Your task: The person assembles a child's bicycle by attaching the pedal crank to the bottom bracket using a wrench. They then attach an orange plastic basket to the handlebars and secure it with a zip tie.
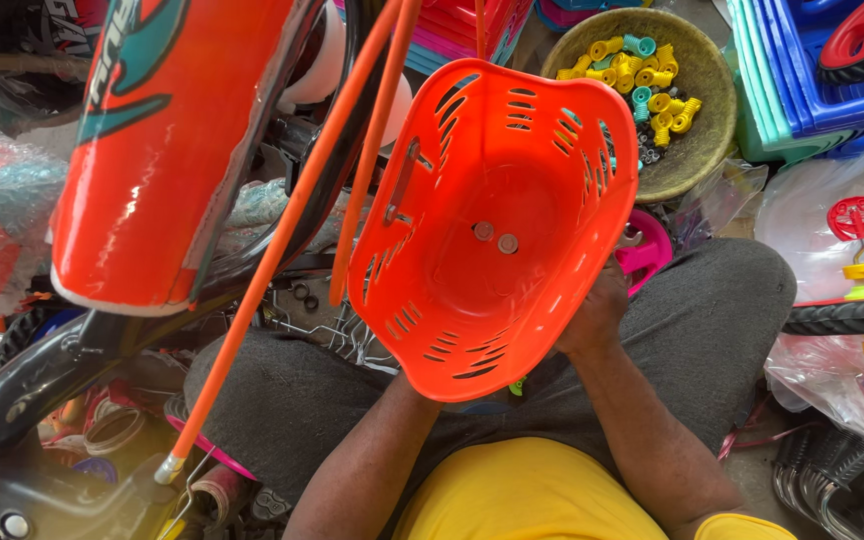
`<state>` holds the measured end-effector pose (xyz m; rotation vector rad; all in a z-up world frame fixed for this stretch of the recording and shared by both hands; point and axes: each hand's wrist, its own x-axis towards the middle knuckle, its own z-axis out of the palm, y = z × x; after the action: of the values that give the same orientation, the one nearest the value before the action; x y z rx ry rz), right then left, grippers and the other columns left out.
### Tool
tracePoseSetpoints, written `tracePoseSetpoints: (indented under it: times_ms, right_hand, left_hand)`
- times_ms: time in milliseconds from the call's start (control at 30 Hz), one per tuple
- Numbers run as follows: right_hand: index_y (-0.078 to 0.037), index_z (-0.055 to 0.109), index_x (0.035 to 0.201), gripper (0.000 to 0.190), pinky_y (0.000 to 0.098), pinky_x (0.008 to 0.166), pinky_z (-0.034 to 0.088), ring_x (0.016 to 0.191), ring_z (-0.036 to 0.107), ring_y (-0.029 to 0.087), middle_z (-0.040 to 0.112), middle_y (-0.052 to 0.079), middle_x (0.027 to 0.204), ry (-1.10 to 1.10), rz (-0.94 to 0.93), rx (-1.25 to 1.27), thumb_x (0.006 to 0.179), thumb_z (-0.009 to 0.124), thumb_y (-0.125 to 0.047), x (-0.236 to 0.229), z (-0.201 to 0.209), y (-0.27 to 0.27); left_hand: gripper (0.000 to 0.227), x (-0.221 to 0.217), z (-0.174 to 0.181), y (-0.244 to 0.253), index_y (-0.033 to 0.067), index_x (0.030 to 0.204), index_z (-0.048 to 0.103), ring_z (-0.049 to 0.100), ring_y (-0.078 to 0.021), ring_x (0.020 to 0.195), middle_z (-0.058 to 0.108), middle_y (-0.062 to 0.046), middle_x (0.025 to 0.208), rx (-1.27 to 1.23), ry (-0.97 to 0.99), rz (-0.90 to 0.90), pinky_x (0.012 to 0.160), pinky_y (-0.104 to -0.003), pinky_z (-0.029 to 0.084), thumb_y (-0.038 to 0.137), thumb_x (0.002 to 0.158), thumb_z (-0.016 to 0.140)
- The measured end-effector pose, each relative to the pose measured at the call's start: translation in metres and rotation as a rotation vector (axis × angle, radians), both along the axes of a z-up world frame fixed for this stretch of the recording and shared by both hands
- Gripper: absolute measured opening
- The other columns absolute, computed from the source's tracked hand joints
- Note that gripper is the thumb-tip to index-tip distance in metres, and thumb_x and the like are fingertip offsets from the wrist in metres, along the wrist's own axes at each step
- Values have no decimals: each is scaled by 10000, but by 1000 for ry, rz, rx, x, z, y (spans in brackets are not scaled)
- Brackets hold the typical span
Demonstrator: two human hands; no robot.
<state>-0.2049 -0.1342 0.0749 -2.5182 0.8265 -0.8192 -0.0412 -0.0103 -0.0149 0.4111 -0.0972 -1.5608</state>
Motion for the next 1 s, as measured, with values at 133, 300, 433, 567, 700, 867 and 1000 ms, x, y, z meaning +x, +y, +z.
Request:
tracePoseSetpoints:
  times_ms: [133, 300, 433, 567, 700, 867, 1000]
  right_hand:
    - [-13, 641, 1205, 324, 456, 959, 529, 1101, 679, 315, 713, 116, 1173, -28, -22, 155, 952, 610, -214, 2, 7, 1]
    - [-76, 660, 1165, 374, 486, 1009, 517, 1125, 664, 357, 696, 115, 1178, -11, -35, -178, 861, 711, -289, -8, -1, 5]
    - [-69, 631, 1239, 388, 467, 1019, 523, 1160, 657, 331, 682, 105, 1231, -40, -162, 167, 921, 687, -283, -10, -28, 9]
    - [-63, 616, 1262, 395, 458, 1020, 525, 1171, 652, 318, 674, 104, 1251, -113, -145, 331, 923, 686, -254, -13, -46, 10]
    - [-58, 600, 1284, 406, 449, 1020, 528, 1183, 647, 306, 666, 103, 1271, -156, -107, 423, 924, 685, -225, -7, -45, 4]
    - [-51, 581, 1312, 423, 437, 1020, 531, 1198, 640, 290, 656, 101, 1296, -165, -11, 530, 926, 684, -188, 11, -39, -16]
    - [-46, 566, 1335, 439, 428, 1020, 534, 1210, 635, 277, 648, 100, 1316, -170, 71, 606, 927, 684, -159, 34, -41, -34]
  left_hand:
    - [466, -2, 1, -2, 10, 1515, 452, 591, -255, 1267, 564, -159, 1452, -4, 8, 8, 1038, -396, 531, 268, 1133, 515]
    - [467, -3, 2, 0, 11, 1519, 449, 587, -256, 1272, 560, -158, 1458, -6, 10, 5, 1043, -397, 528, 268, 1133, 514]
    - [469, -7, 2, -1, 13, 1521, 446, 584, -256, 1276, 556, -158, 1462, -8, 18, 6, 1046, -398, 525, 268, 1134, 513]
    - [470, -14, 1, -2, 14, 1524, 444, 581, -256, 1280, 553, -157, 1467, -11, 32, 14, 1050, -399, 522, 268, 1134, 512]
    - [471, -13, -1, -3, 16, 1526, 442, 578, -256, 1284, 549, -156, 1472, -16, 35, 21, 1054, -400, 520, 268, 1134, 511]
    - [473, -9, -8, 0, 18, 1529, 439, 574, -257, 1289, 545, -155, 1477, -15, 49, 73, 1059, -402, 516, 268, 1135, 510]
    - [474, 1, -9, -4, 19, 1532, 437, 571, -257, 1293, 542, -155, 1482, -19, 43, 97, 1063, -403, 514, 268, 1135, 509]
